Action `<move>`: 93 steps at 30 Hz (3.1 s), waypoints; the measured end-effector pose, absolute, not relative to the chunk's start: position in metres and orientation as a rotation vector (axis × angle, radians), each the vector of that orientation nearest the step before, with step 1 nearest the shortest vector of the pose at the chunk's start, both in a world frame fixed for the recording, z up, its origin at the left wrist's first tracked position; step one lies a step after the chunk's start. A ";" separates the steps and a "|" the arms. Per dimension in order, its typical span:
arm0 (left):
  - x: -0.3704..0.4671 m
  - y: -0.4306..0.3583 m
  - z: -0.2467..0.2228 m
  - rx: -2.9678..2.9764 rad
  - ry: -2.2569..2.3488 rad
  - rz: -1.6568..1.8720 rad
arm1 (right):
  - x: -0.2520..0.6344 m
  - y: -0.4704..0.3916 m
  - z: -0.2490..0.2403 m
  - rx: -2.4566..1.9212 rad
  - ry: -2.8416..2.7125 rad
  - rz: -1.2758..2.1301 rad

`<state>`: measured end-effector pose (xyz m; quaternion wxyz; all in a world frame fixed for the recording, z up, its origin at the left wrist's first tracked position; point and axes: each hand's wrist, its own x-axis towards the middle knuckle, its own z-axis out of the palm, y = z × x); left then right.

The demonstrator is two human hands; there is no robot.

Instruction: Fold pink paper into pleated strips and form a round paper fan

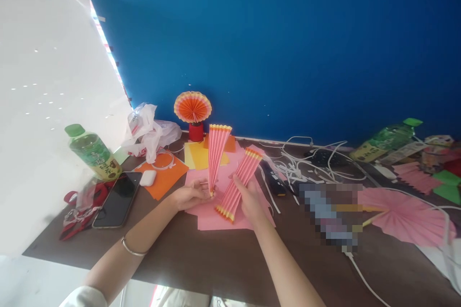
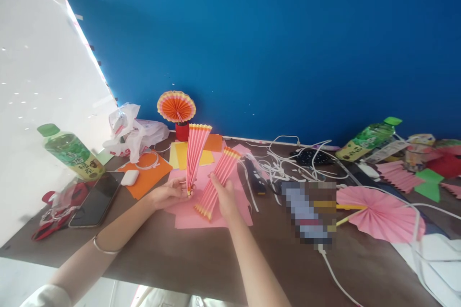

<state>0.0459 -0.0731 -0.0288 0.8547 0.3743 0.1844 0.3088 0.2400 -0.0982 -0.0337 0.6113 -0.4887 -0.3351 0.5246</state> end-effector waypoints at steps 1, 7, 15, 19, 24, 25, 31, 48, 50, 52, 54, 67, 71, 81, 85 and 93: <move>0.046 -0.073 -0.029 0.788 0.394 0.646 | 0.239 -0.099 -0.034 -1.164 -0.791 1.199; 0.045 -0.075 -0.025 0.808 0.347 0.621 | 0.233 -0.103 -0.029 -1.131 -0.881 1.236; 0.044 -0.074 -0.026 0.789 0.317 0.633 | 0.232 -0.105 -0.032 -1.059 -0.758 1.206; 0.046 -0.076 -0.022 0.840 0.326 0.634 | 0.230 -0.107 -0.019 -1.155 -0.835 1.147; 0.049 -0.082 -0.017 0.901 0.300 0.569 | 0.227 -0.104 -0.010 -1.167 -0.913 1.094; 0.050 -0.084 -0.016 0.896 0.280 0.547 | 0.227 -0.104 -0.011 -1.163 -0.883 1.080; 0.060 -0.101 -0.018 0.879 0.193 0.330 | 0.226 -0.105 -0.023 -1.142 -0.882 1.022; 0.059 -0.092 -0.013 1.015 0.451 0.493 | 0.233 -0.106 -0.015 -0.984 -0.857 1.221; 0.053 -0.085 -0.014 1.122 0.513 0.481 | 0.235 -0.104 -0.016 -0.956 -0.751 1.228; 0.045 -0.076 -0.017 1.345 0.713 0.592 | 0.238 -0.102 -0.016 -0.940 -0.694 1.225; 0.040 -0.068 -0.022 1.678 1.126 0.826 | 0.240 -0.101 -0.016 -0.959 -0.707 1.232; 0.030 -0.044 -0.031 2.353 1.761 0.659 | 0.234 -0.103 -0.023 -0.973 -0.818 1.395; 0.034 -0.047 -0.028 1.887 1.566 0.947 | 0.234 -0.103 -0.022 -1.000 -0.807 1.392; 0.046 -0.066 -0.010 0.857 0.778 0.918 | 0.229 -0.111 -0.010 -0.954 -0.836 1.494; 0.052 -0.069 -0.018 0.886 0.751 1.053 | 0.226 -0.113 -0.010 -1.016 -0.955 1.421; 0.065 -0.082 -0.014 0.866 0.734 1.000 | 0.217 -0.119 -0.009 -1.142 -1.102 1.242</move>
